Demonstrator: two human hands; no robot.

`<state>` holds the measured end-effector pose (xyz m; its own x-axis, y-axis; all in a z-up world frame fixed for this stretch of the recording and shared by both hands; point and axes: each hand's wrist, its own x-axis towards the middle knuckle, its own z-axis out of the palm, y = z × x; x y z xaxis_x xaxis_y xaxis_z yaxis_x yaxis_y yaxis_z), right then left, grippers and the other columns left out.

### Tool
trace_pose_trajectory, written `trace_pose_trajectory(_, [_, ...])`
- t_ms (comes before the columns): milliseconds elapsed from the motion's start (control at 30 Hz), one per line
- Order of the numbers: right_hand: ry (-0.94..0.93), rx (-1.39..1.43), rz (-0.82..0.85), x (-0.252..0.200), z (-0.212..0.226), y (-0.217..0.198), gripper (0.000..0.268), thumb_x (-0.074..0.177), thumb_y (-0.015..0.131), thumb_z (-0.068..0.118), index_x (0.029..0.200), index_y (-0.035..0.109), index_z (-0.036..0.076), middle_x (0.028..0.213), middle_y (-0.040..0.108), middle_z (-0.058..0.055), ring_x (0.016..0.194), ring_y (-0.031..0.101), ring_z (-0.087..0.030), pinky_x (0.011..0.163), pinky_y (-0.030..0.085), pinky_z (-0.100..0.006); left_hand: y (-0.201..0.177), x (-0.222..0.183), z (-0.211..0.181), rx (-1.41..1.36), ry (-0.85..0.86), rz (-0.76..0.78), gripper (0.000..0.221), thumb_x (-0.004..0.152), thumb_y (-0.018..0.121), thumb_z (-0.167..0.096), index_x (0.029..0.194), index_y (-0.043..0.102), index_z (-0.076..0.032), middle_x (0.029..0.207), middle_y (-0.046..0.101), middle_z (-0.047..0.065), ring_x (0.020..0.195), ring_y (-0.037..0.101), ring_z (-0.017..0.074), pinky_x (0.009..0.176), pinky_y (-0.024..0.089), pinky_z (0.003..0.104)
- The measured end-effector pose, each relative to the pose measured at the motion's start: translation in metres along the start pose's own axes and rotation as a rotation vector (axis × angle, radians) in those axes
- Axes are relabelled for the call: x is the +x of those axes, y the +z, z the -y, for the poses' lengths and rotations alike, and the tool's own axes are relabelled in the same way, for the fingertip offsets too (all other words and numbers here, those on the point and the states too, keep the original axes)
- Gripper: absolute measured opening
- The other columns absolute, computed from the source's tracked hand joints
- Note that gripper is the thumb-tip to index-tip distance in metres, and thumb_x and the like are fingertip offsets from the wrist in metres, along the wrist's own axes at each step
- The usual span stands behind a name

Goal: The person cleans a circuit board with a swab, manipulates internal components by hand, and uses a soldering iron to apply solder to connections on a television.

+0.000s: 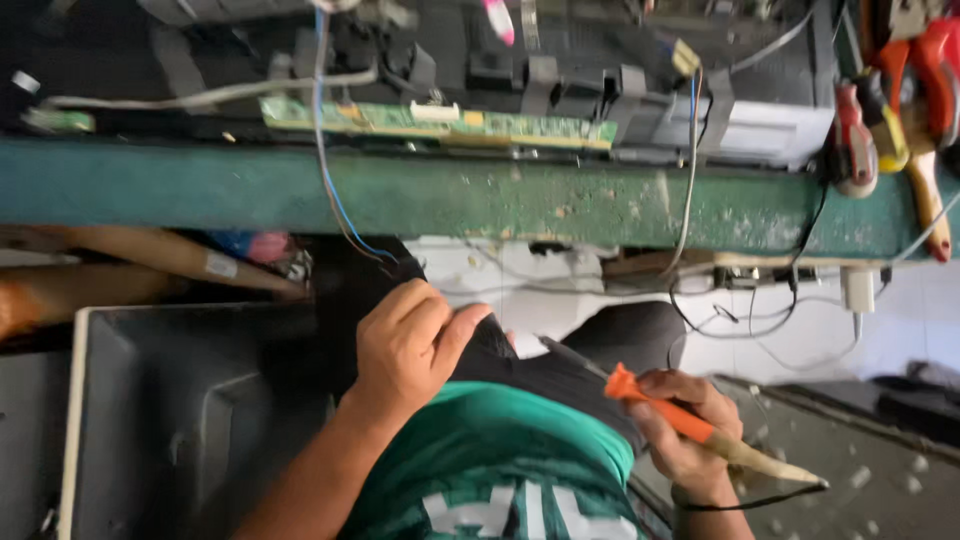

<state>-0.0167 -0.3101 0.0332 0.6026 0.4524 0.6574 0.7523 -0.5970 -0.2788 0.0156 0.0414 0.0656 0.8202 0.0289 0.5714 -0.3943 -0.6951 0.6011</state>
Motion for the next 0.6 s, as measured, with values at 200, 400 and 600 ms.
trace_pose_trajectory(200, [0.584, 0.731, -0.336, 0.047, -0.025, 0.026, 0.028, 0.095, 0.075, 0.039, 0.099, 0.059, 0.016, 0.076, 0.066, -0.009, 0.071, 0.069, -0.020, 0.070, 0.055, -0.030, -0.013, 0.021, 0.032, -0.006, 0.002, -0.132, 0.023, 0.106, 0.074, -0.005, 0.128, 0.069, -0.010, 0.128, 0.070, 0.019, 0.112, 0.072, 0.0343, 0.101, 0.058, 0.042])
trace_pose_trajectory(400, [0.317, 0.919, -0.404, 0.130, -0.058, 0.065, 0.030, 0.094, 0.077, 0.032, 0.105, 0.054, 0.017, 0.081, 0.059, -0.002, 0.073, 0.062, -0.016, 0.073, 0.054, -0.030, -0.035, 0.085, 0.059, 0.161, 0.246, -0.314, 0.014, 0.105, 0.083, -0.012, 0.112, 0.074, -0.006, 0.104, 0.072, 0.013, 0.094, 0.070, 0.0328, 0.086, 0.051, 0.049])
trace_pose_trajectory(600, [0.223, 0.986, -0.261, 0.208, -0.061, 0.101, 0.033, 0.098, 0.078, 0.031, 0.107, 0.051, 0.015, 0.093, 0.063, -0.003, 0.079, 0.062, -0.018, 0.090, 0.053, -0.039, -0.030, 0.103, 0.072, 0.310, 0.286, -0.305, 0.009, 0.111, 0.065, -0.014, 0.109, 0.074, -0.013, 0.128, 0.056, 0.018, 0.112, 0.061, 0.0374, 0.102, 0.049, 0.053])
